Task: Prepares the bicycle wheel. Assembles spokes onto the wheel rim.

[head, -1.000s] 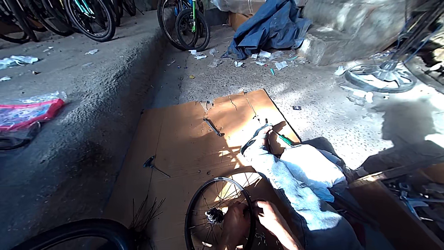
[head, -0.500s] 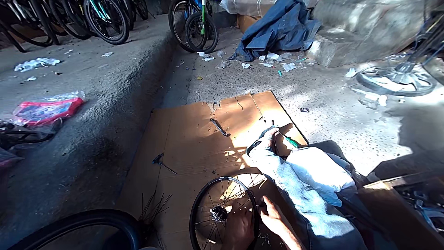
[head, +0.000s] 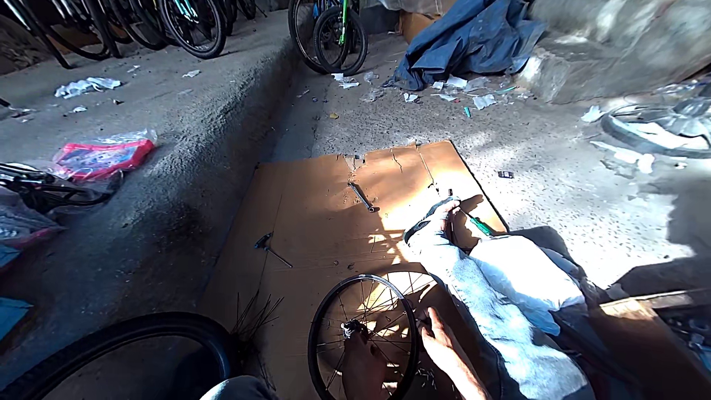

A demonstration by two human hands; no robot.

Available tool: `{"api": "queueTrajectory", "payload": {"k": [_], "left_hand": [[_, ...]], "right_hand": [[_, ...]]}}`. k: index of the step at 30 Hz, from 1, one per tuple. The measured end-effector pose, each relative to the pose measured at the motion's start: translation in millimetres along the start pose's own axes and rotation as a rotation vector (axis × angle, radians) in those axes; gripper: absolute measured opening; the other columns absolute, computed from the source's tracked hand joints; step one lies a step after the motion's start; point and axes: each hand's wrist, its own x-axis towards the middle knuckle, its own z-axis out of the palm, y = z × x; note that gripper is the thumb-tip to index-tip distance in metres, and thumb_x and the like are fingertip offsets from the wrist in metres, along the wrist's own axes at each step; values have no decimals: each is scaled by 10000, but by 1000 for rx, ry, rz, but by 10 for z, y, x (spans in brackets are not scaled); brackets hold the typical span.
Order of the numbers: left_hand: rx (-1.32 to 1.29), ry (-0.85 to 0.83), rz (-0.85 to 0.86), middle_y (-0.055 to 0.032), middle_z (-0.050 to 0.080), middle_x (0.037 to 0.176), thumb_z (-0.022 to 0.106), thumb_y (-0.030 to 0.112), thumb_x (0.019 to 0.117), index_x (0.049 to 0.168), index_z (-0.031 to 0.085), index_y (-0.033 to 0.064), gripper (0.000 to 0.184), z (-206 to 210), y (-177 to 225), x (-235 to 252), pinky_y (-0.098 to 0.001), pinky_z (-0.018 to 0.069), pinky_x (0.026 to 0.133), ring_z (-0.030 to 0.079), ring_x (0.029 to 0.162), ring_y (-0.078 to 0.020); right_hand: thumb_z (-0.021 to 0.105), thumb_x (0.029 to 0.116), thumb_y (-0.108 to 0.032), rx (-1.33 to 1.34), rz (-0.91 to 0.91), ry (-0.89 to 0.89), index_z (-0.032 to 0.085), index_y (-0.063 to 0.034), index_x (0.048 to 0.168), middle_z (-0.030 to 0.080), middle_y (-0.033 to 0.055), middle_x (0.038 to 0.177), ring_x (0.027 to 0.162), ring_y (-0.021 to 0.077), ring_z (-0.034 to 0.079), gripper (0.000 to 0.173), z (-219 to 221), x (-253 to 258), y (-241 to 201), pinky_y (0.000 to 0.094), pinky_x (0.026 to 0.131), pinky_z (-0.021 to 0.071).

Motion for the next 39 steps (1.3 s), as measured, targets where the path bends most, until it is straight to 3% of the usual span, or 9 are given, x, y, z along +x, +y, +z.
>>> {"api": "queueTrajectory", "payload": {"k": [2, 4, 7, 12, 16, 21, 29, 35, 39], "left_hand": [[-497, -68, -152, -200, 698, 1050, 589, 336, 1058, 1213, 632, -47, 416, 89, -74, 41, -463, 601, 816, 715, 901, -288], [-811, -165, -274, -212, 687, 918, 618, 444, 1037, 1188, 604, -57, 523, 139, -48, 30, -457, 625, 679, 720, 740, -298], [-863, -197, -269, -226, 663, 977, 714, 414, 982, 1208, 622, -50, 525, 248, -47, 79, -497, 598, 730, 683, 811, -324], [-1159, -183, -270, -170, 707, 986, 631, 255, 1048, 1204, 614, -38, 333, 424, -13, 37, -406, 585, 767, 697, 847, -250], [-1443, -191, -307, -135, 659, 901, 595, 183, 1055, 1163, 604, -16, 226, 528, -38, 13, -347, 582, 675, 654, 717, -211], [-1562, -233, -299, -117, 644, 866, 545, 182, 1076, 1104, 596, -3, 194, 545, -57, 52, -394, 594, 763, 657, 764, -220], [-1497, -113, -229, -231, 684, 1006, 562, 130, 1072, 1187, 556, -58, 221, 578, 1, 30, -428, 644, 680, 723, 735, -312], [-1533, -342, -235, -178, 699, 962, 682, 49, 976, 1164, 605, -36, 221, 534, -81, 102, -346, 604, 676, 682, 725, -225], [-1489, -332, -258, -184, 706, 967, 714, 56, 954, 1175, 603, -25, 260, 530, -72, 112, -343, 590, 641, 679, 710, -228]], "right_hand": [[516, 992, -195, -3, -4, 9, 570, -93, 1220, 658, 91, 1038, 964, 215, 662, 255, 36, 18, 21, 435, 851, 545], [519, 992, -203, -12, 7, 20, 570, -94, 1242, 665, 93, 1053, 983, 221, 666, 277, 50, 31, 20, 448, 863, 547], [513, 1021, -223, -23, 30, 26, 550, -83, 1333, 676, 111, 1124, 1046, 243, 667, 344, 69, 18, -30, 478, 913, 541], [491, 1019, -209, 33, 11, 98, 547, -71, 1309, 666, 111, 1096, 1022, 234, 662, 326, 180, 31, 24, 465, 897, 543], [483, 1028, -207, 104, 11, 148, 546, -46, 1317, 651, 132, 1156, 1081, 225, 641, 336, 225, 18, 18, 434, 952, 526], [455, 1062, -174, 147, -1, 195, 514, 19, 1359, 644, 185, 1190, 1113, 238, 633, 359, 289, -21, -83, 403, 1002, 507], [453, 1069, -157, 259, 48, 271, 546, 12, 1236, 603, 151, 1116, 1016, 195, 611, 256, 427, -24, -60, 339, 914, 514], [453, 1073, -155, 280, 29, 260, 525, 22, 1274, 618, 151, 1104, 999, 193, 629, 277, 423, -23, -71, 343, 904, 532], [449, 1075, -165, 314, 46, 267, 526, 26, 1270, 619, 152, 1081, 967, 191, 632, 283, 461, -13, -40, 345, 875, 538]]}}
